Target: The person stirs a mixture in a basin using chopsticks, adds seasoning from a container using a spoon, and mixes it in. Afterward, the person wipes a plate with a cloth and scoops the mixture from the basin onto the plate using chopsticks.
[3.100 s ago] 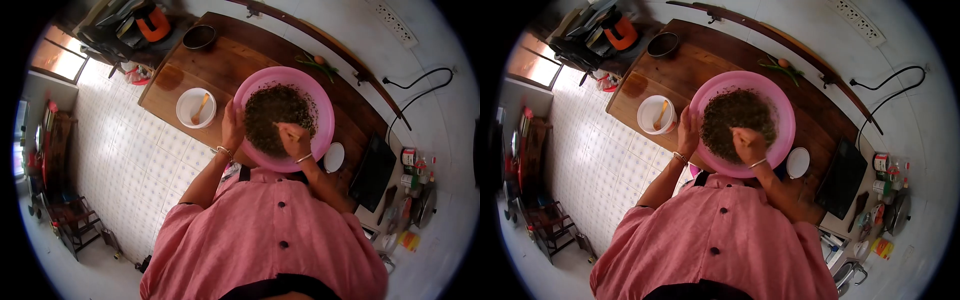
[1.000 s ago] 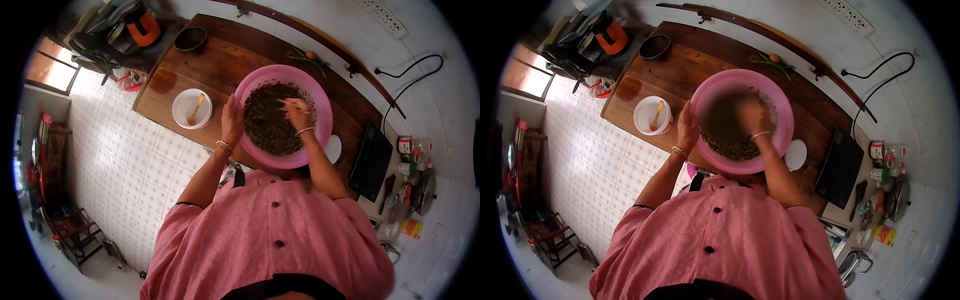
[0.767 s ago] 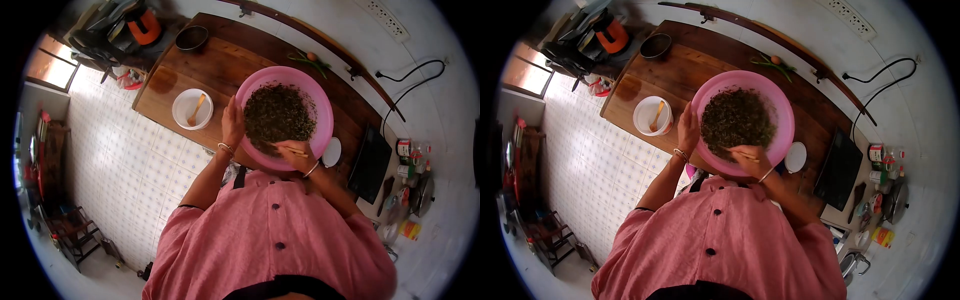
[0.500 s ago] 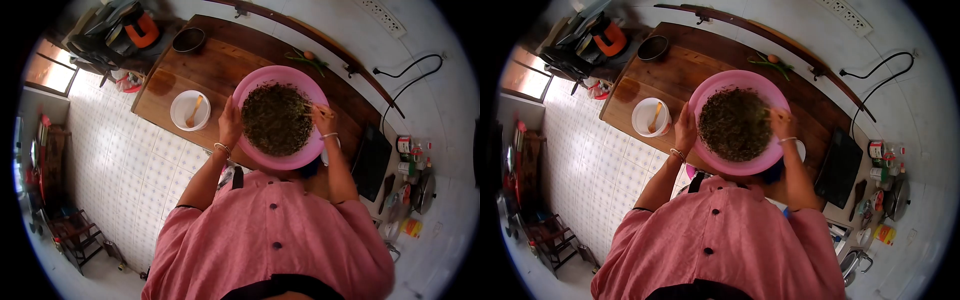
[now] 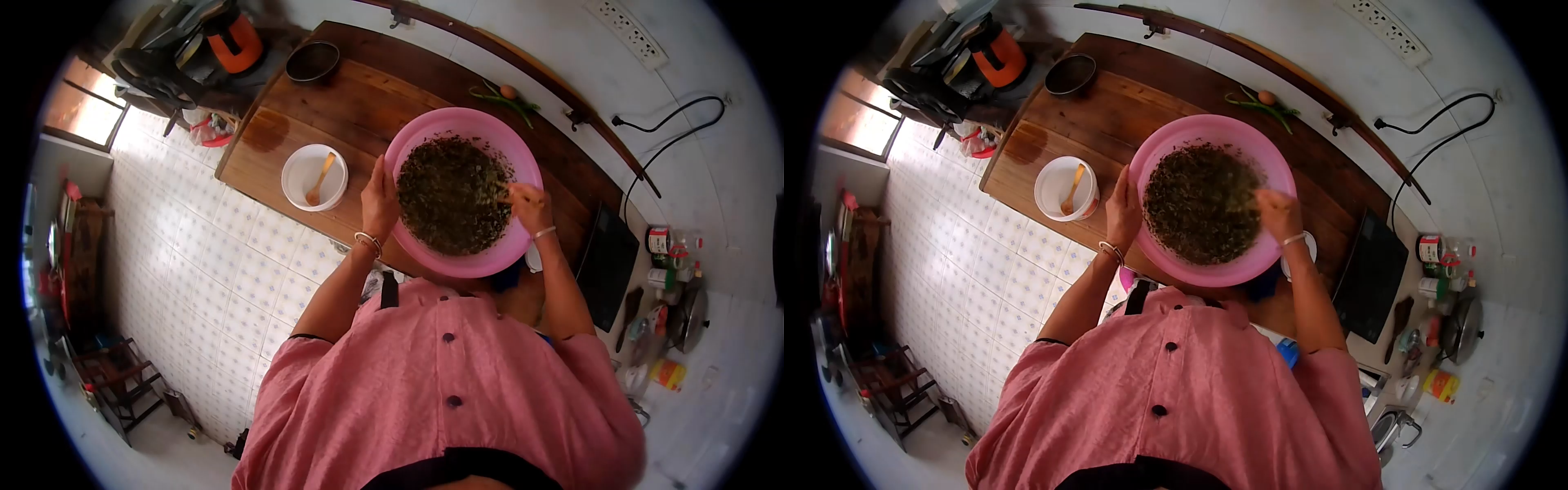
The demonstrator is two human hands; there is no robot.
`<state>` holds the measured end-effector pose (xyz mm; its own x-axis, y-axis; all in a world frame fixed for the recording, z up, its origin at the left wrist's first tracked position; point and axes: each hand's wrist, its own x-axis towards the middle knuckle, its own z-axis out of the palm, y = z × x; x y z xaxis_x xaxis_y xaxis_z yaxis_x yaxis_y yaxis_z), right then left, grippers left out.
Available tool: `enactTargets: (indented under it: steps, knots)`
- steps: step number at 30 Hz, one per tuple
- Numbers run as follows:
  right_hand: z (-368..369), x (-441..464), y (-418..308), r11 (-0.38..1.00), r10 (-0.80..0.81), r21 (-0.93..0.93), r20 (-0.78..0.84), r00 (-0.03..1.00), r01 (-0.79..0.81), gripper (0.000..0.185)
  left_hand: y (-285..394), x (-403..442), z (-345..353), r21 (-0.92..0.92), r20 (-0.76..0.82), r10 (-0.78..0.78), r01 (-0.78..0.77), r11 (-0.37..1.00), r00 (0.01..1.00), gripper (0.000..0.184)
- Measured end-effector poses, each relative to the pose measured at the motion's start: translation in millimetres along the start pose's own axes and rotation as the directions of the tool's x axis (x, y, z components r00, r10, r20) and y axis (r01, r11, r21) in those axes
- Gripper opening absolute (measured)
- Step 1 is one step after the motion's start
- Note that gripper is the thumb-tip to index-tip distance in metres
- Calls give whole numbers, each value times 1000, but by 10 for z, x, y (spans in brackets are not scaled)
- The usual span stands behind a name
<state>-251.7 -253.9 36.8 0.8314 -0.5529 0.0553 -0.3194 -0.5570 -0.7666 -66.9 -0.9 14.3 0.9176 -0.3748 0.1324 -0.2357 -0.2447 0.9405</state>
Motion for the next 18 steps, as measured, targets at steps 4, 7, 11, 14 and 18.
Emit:
enactTargets:
  steps: [4, 7, 11, 14, 18]
  knots:
    - [569, 233, -467, 986, 127, 129, -136, 983, -110, 18, -56, 16, 64, 29, -26, 46, -46, 999, 999, 36]
    - [858, -183, -858, 984, -80, 169, 104, 991, 62, 16, -87, 6, 75, 34, -46, 73, -71, 997, 996, 36]
    - [489, -545, -1077, 943, -331, 157, 376, 865, 293, 17, -108, 24, 82, 32, -75, 100, -98, 995, 992, 36]
    - [576, -13, -911, 847, -509, 100, 434, 743, 522, 19, -91, 26, 67, 50, -29, 93, -92, 995, 995, 37]
    - [604, 1058, -681, 381, -510, -507, 582, 633, 773, 22, -94, 35, 64, 75, 13, 96, -97, 992, 995, 38]
